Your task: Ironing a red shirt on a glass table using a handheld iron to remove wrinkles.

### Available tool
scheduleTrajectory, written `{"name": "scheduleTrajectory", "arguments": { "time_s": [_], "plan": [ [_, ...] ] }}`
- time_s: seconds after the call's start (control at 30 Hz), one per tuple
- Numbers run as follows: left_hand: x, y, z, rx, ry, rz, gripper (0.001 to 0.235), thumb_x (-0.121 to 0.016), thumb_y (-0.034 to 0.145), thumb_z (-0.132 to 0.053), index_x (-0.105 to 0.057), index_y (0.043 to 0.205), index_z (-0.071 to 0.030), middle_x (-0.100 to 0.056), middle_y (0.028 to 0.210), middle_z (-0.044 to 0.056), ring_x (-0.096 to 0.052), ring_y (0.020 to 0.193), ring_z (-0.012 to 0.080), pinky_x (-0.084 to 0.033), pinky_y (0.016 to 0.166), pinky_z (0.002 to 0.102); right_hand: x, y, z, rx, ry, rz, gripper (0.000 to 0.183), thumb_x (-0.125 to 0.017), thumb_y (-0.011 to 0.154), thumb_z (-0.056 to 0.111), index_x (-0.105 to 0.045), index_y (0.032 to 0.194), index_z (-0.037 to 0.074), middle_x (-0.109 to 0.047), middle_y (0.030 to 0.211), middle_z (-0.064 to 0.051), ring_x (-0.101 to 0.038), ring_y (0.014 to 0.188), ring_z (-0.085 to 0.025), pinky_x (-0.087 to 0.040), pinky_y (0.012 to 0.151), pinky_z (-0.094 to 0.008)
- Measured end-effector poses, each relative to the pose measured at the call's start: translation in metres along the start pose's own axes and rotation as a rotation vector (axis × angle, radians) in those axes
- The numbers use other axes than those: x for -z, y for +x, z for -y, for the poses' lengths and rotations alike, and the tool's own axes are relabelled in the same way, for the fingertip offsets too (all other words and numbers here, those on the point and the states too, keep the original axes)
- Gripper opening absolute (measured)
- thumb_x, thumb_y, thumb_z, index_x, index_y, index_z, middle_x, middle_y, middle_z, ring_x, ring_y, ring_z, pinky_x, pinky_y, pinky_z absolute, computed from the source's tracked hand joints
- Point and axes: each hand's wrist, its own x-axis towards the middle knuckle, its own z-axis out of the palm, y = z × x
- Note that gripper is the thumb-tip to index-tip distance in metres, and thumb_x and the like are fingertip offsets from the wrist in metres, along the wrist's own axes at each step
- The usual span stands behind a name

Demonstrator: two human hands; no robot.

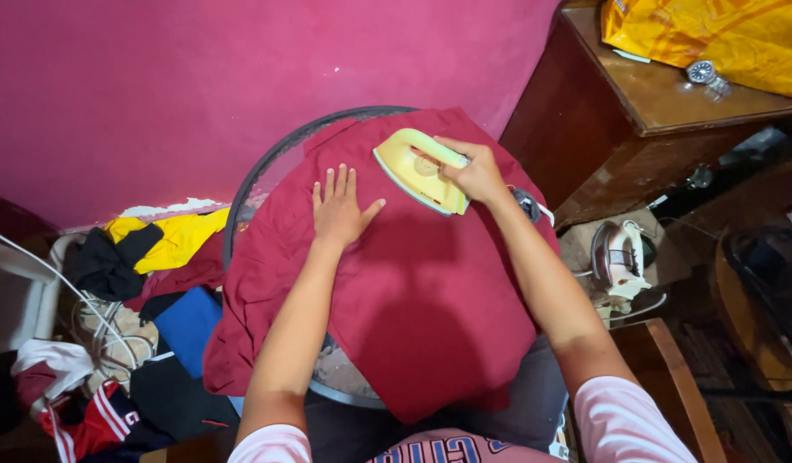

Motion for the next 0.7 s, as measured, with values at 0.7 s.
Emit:
{"name": "scheduleTrajectory", "arguments": {
  "time_s": [0.7],
  "plan": [
    [0.002,0.001,0.004,-0.048,0.008,0.029,0.084,-0.044,0.098,-0.07,-0.027,0.164,-0.021,-0.026,0.17,0.003,-0.017,0.158,0.0349,-0.012,0.126,0.058,-0.007,0.001,-0.003,-0.045,-0.005,0.057,0.05,-0.081,0.074,0.015,-0.077,0.123,0.027,-0.076,0.117,0.001,-0.066,0.097,-0.011,-0.052,0.085,-0.025]
  ]
}}
